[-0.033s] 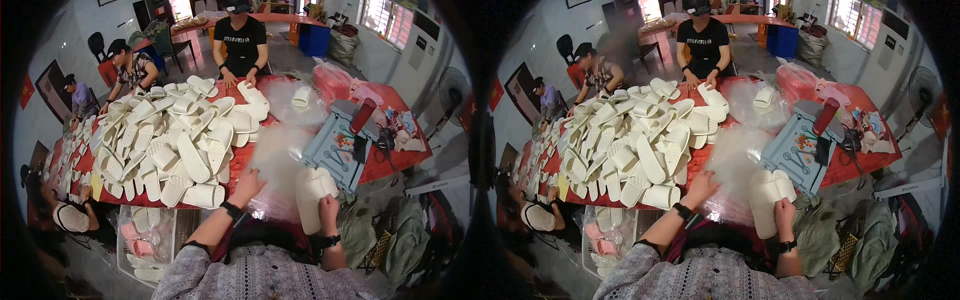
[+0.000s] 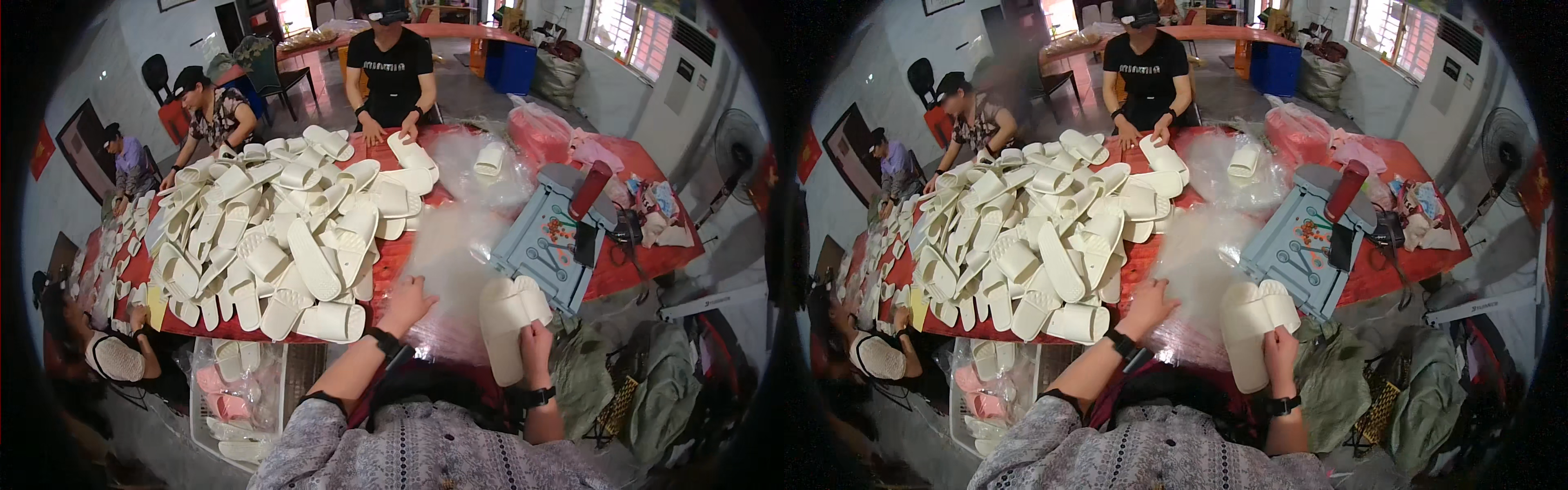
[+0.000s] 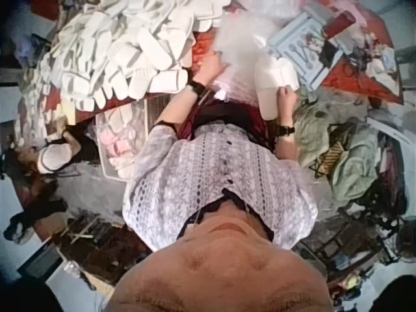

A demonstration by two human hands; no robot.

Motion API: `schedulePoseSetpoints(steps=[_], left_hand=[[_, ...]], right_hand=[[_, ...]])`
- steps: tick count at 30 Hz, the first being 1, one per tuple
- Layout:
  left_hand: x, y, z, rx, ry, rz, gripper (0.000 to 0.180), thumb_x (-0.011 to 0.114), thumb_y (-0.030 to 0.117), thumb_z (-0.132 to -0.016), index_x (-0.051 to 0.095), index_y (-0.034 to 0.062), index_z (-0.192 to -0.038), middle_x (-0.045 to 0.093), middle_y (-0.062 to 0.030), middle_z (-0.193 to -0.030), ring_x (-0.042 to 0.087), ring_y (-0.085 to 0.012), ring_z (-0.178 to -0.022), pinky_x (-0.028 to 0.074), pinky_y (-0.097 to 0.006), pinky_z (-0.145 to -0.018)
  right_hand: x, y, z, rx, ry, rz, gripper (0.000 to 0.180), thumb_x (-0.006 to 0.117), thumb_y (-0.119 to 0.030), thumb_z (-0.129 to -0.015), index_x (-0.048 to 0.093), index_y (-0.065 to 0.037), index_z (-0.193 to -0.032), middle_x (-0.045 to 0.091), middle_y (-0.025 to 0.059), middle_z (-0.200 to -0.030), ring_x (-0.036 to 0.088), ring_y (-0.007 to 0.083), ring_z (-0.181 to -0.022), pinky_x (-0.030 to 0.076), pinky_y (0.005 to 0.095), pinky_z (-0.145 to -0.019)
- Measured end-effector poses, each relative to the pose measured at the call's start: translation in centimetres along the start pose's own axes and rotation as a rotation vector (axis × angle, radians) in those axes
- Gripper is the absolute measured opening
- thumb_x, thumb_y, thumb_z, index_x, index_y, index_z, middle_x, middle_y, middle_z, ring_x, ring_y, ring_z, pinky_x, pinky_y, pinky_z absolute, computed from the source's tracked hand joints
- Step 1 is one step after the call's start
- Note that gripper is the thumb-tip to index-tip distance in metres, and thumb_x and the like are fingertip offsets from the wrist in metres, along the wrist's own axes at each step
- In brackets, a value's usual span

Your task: Packing white slippers into plastic bags.

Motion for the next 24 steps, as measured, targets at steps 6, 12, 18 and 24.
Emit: schedulePoseSetpoints(steps=[6, 12, 18, 24], left_hand=[[4.0, 0.5, -1.5, -0.113, -0.138, -0.293, 0.037, 0.076, 0.026, -0.072, 0.06, 0.0022, -0.095, 0.06, -0.017, -0.098, 0.059, -0.0332, -0.095, 0.051, -0.043, -0.075], [3.6, 1.2, -1.2, -0.036, -0.052, -0.258, 0.044, 0.076, 0.019, -0.07, 0.055, 0.0012, -0.104, 0.06, -0.0166, -0.097, 0.058, -0.0331, -0.096, 0.051, -0.043, -0.076], [3.8, -0.9, -0.9, -0.212, -0.052, -0.12, 0.051, 0.077, 0.02, -0.07, 0.052, 0.001, -0.11, 0.061, -0.0198, -0.096, 0.06, -0.0381, -0.094, 0.05, -0.045, -0.077], [4.2, -1.8, -0.8, -0.183, -0.01, 0.051, 0.024, 0.069, 0.017, -0.077, 0.057, 0.0045, -0.093, 0.063, -0.0177, -0.082, 0.062, -0.0376, -0.081, 0.049, -0.046, -0.071]], right_hand=[[-2.7, -0.4, 1.6, -0.059, 0.011, 0.162, 0.021, 0.055, -0.013, -0.083, 0.052, 0.004, -0.071, 0.05, 0.0149, -0.055, 0.05, 0.0184, -0.05, 0.04, 0.0347, -0.05], [-2.6, 0.5, 2.4, 0.07, 0.01, 0.031, 0.019, 0.054, -0.012, -0.085, 0.056, 0.005, -0.076, 0.049, 0.0134, -0.055, 0.05, 0.0165, -0.051, 0.04, 0.0335, -0.051], [-0.9, 1.2, 2.5, -0.065, -0.011, 0.068, 0.014, 0.057, -0.009, -0.084, 0.058, 0.003, -0.079, 0.054, 0.0175, -0.058, 0.056, 0.0277, -0.05, 0.042, 0.0361, -0.051], [-0.5, 1.2, 2.8, -0.117, -0.002, 0.123, 0.019, 0.058, -0.012, -0.088, 0.059, 0.003, -0.076, 0.055, 0.0068, -0.054, 0.053, 0.0121, -0.05, 0.041, 0.0297, -0.048]])
Point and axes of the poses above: each hand's wrist, its own z-axis away from the middle knuckle, its own x-axis out of the palm, y = z × x, the point moved 6 cm from there along -z, towards the middle knuckle
